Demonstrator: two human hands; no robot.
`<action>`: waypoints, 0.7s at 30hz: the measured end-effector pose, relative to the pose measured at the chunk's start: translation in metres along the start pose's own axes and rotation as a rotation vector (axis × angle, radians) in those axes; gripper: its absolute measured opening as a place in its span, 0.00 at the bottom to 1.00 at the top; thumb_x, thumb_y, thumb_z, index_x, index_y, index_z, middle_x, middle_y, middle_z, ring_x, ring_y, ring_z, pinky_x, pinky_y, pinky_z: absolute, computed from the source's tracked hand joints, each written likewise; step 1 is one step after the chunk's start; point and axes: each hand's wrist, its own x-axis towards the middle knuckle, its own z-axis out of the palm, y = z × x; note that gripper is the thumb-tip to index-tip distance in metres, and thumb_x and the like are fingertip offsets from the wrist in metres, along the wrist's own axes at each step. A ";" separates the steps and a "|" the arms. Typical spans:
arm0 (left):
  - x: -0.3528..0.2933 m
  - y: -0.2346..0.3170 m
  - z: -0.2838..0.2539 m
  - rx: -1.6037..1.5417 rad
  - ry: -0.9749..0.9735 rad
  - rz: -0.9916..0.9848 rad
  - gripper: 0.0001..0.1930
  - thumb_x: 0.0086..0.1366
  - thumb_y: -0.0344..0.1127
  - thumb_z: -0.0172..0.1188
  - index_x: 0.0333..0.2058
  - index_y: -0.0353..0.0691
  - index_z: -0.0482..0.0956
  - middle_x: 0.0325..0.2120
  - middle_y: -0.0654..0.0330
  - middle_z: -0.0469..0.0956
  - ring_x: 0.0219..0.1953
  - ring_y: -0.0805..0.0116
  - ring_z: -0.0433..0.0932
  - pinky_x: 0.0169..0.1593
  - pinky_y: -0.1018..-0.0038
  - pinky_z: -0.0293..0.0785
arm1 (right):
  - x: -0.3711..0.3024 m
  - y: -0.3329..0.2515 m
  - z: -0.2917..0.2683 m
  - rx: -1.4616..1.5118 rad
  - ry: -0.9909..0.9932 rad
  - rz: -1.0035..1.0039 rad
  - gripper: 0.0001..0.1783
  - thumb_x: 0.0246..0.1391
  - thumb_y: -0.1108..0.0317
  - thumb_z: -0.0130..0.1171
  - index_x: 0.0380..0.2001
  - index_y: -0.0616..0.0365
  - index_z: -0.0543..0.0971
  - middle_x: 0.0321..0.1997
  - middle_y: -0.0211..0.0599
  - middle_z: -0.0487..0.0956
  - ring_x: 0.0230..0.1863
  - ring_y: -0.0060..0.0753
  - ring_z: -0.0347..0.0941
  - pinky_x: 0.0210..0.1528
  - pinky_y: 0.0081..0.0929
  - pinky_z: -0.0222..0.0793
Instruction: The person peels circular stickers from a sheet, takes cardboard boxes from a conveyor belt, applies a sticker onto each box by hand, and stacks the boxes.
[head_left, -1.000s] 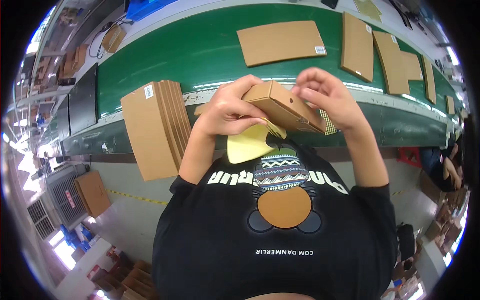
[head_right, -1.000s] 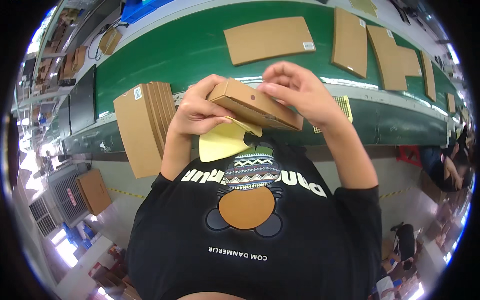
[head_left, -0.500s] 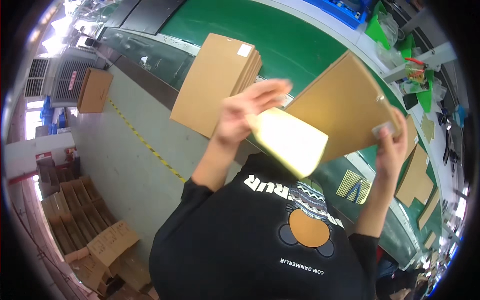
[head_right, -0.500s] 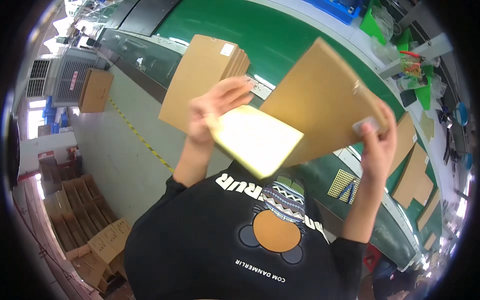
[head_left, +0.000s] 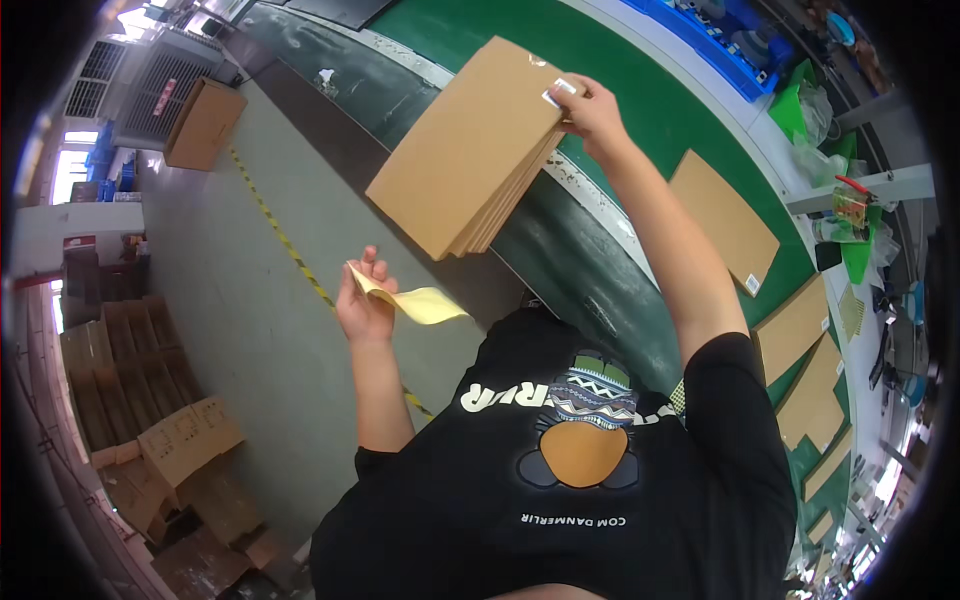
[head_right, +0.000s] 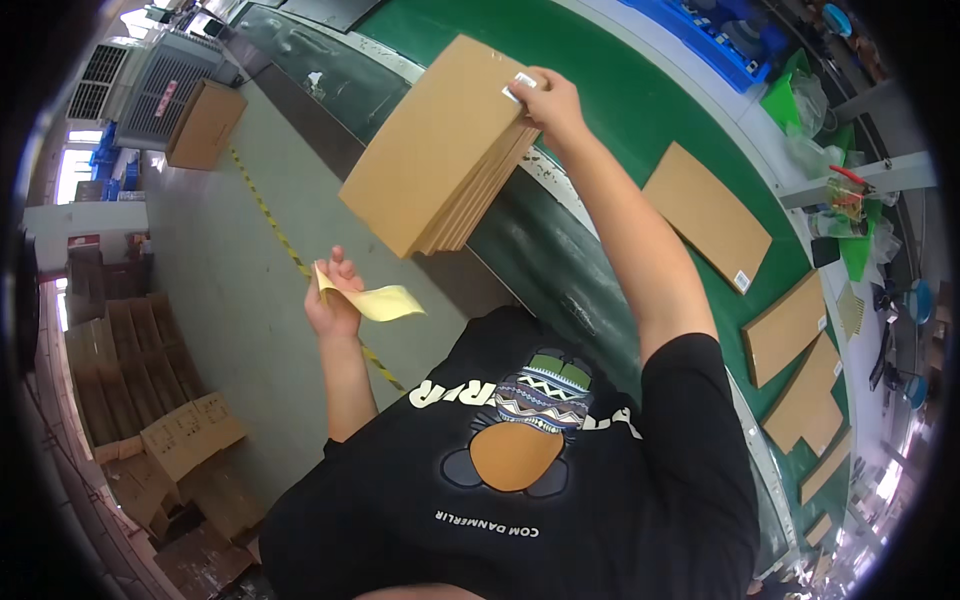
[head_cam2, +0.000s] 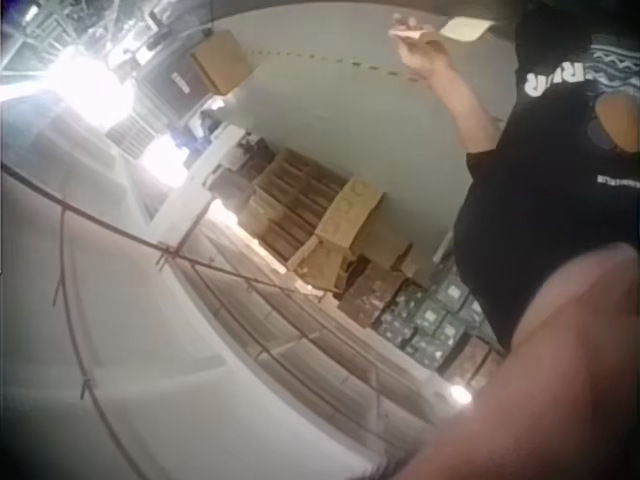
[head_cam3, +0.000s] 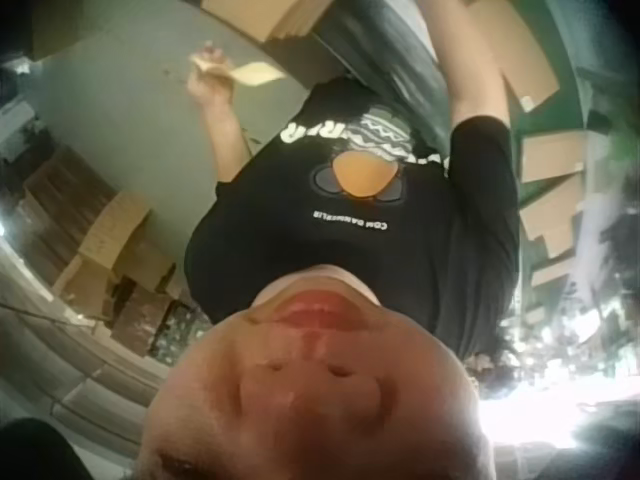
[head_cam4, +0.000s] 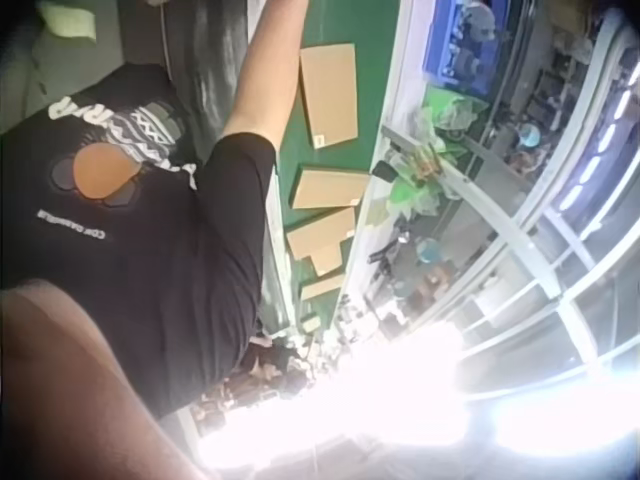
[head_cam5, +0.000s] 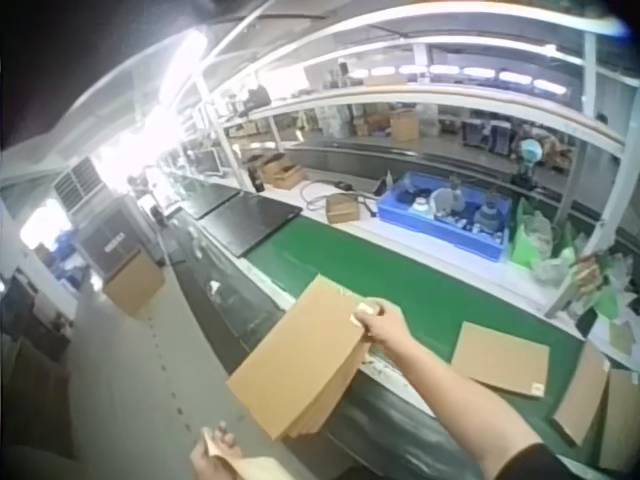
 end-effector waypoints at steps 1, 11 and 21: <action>-0.002 -0.001 -0.005 -0.002 0.002 0.000 0.09 0.71 0.40 0.46 0.33 0.44 0.70 0.46 0.59 0.69 0.30 0.69 0.66 0.28 0.76 0.67 | 0.005 0.007 -0.001 -0.370 0.051 -0.073 0.23 0.53 0.58 0.65 0.50 0.57 0.77 0.42 0.35 0.82 0.38 0.27 0.79 0.36 0.29 0.76; 0.000 -0.049 0.037 0.131 -0.640 -0.107 0.12 0.72 0.41 0.46 0.31 0.42 0.69 0.38 0.58 0.67 0.30 0.72 0.68 0.30 0.79 0.67 | -0.072 -0.093 -0.096 -0.717 0.153 -0.364 0.24 0.58 0.55 0.58 0.50 0.63 0.78 0.43 0.42 0.82 0.38 0.32 0.79 0.40 0.27 0.75; 0.029 -0.161 0.119 0.286 -1.028 -0.505 0.11 0.70 0.37 0.53 0.30 0.38 0.70 0.36 0.54 0.69 0.28 0.71 0.69 0.30 0.78 0.67 | -0.190 -0.130 -0.231 -0.574 0.698 -0.381 0.24 0.59 0.55 0.56 0.50 0.63 0.78 0.44 0.42 0.82 0.39 0.32 0.78 0.41 0.27 0.74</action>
